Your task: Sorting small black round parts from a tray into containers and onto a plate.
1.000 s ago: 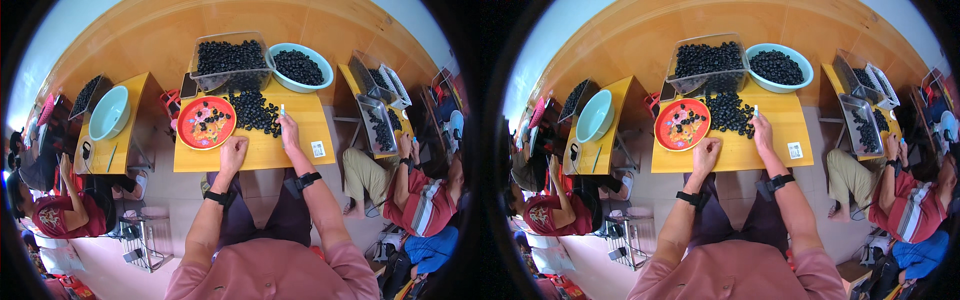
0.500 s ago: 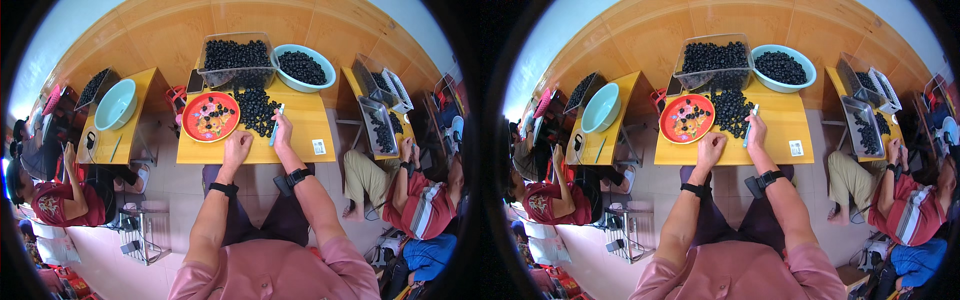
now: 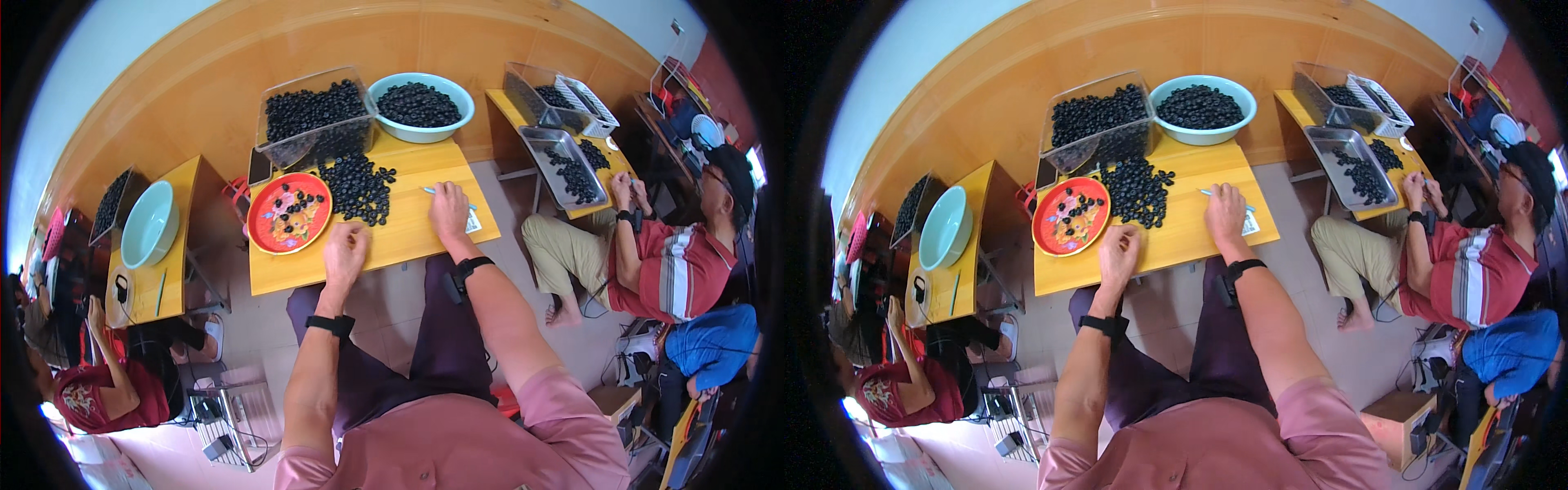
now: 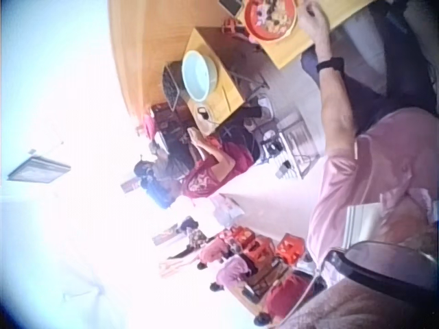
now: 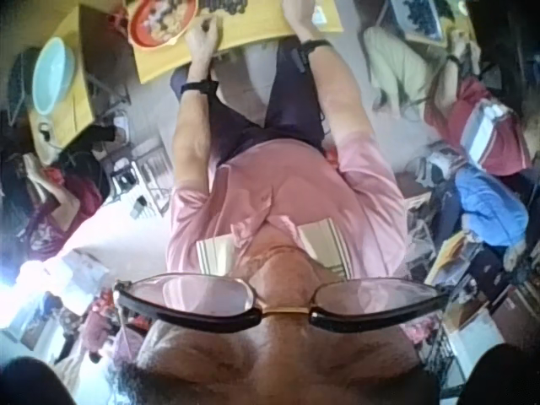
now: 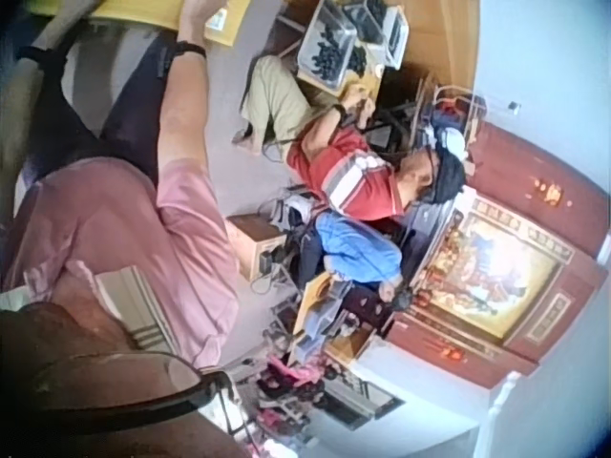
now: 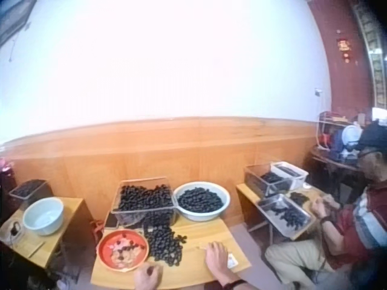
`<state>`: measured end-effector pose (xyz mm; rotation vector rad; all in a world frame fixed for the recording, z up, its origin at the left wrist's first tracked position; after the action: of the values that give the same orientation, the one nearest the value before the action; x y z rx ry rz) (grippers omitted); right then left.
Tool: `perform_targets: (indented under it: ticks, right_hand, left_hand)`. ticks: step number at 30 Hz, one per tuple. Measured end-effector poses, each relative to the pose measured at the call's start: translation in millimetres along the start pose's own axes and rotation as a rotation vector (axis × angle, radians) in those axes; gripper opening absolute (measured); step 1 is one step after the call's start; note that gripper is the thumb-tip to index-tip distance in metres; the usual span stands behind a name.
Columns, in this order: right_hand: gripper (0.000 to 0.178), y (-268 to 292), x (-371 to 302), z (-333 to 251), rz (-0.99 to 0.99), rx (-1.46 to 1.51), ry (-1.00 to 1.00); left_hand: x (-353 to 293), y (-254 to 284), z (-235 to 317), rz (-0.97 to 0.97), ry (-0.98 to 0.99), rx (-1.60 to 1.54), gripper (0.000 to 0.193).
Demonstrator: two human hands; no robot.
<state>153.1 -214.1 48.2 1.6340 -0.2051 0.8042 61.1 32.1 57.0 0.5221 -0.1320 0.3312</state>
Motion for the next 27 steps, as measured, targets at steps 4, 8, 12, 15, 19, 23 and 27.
perform_targets:
  ticks: [4, 8, 12, 15, 19, 23, 27]
  right_hand:
    - [0.019, 2.2, 2.6, -15.2, -0.007, 0.061, 0.026]
    - [0.018, -5.6, 5.3, -14.1, -0.026, 0.061, 0.014]
    - [0.015, -0.4, -0.6, -13.7, -0.032, 0.091, 0.002]
    - [0.014, -2.6, -0.3, -11.4, 0.008, 0.110, -0.024]
    - [0.016, 1.3, 0.3, -10.7, 0.077, 0.156, -0.061]
    - [0.017, 2.3, -3.0, -7.5, 0.071, 0.185, -0.077]
    - [0.016, 2.2, -5.0, -6.9, 0.039, 0.151, -0.047]
  left_hand:
    - [-35.7, -33.0, 109.3, -0.247, -0.392, -0.047, 0.023]
    - [-67.1, -106.1, 180.9, -0.713, -0.494, -0.031, 0.027]
    - [-101.6, -147.2, 197.8, -0.937, -0.530, 0.242, 0.037]
    - [-98.8, -154.3, 185.4, -0.907, -0.543, 0.182, 0.036]
    - [-93.1, -150.4, 184.2, -0.781, -0.519, 0.088, 0.035]
    - [-108.8, -164.5, 200.5, -0.898, -0.540, 0.064, 0.027]
    - [-137.4, -157.7, 220.9, -1.060, -0.472, -0.066, 0.025]
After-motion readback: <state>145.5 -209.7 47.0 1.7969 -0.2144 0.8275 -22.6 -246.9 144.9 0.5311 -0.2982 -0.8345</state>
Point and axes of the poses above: each hand's wrist, its own x-axis towards the middle knuckle, its own y-axis out of the back of the hand, z = x × y, the point moved 8 cm from there along x, towards the middle knuckle, and after that the axes turned 15 degrees about y, right-handed, at the moved point
